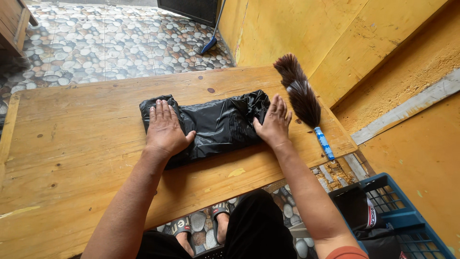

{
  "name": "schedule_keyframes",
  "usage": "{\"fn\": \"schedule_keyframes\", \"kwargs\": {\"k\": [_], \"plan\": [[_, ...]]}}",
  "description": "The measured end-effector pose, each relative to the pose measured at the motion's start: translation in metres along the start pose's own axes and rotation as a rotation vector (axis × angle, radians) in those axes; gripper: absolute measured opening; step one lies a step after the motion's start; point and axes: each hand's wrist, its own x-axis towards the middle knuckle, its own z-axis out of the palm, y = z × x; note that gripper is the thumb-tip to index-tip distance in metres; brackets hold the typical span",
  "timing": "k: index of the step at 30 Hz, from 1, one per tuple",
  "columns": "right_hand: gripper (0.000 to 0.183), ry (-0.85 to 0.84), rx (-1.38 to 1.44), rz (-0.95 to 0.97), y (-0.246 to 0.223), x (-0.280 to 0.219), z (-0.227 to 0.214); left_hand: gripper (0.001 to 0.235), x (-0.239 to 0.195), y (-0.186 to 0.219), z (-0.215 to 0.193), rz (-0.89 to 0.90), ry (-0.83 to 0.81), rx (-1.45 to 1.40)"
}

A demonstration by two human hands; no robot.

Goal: The person folds a large black plastic sheet on a wooden table, repeatedly folding it into a compact rectangular bundle. They then pick up a smaller folded plastic item from a nearby chair and place it on the table.

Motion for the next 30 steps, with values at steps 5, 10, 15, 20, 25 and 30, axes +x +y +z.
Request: {"fn": "schedule_keyframes", "kwargs": {"k": [5,10,15,20,25,30], "plan": [[0.09,-0.291,-0.003,0.126,0.01,0.01,-0.005,0.116,0.001,0.0,-0.001,0.0,-0.001,-0.007],[0.063,-0.119,-0.208,-0.029,0.013,0.002,0.032,0.116,0.001,-0.001,0.002,-0.001,0.005,-0.017],[0.07,-0.222,-0.36,-0.038,-0.003,-0.001,0.003,0.116,0.001,-0.001,0.002,0.007,0.011,-0.022],[0.07,-0.04,-0.271,-0.04,-0.019,-0.02,-0.015,0.118,0.003,-0.001,0.006,0.012,0.027,-0.029],[0.06,-0.008,-0.109,-0.11,0.003,-0.009,0.024,0.116,-0.006,0.002,-0.004,0.008,0.063,0.015],[0.059,-0.125,-0.134,-0.077,0.002,0.0,0.034,0.103,-0.012,0.006,-0.019,0.109,0.067,0.03]]}}
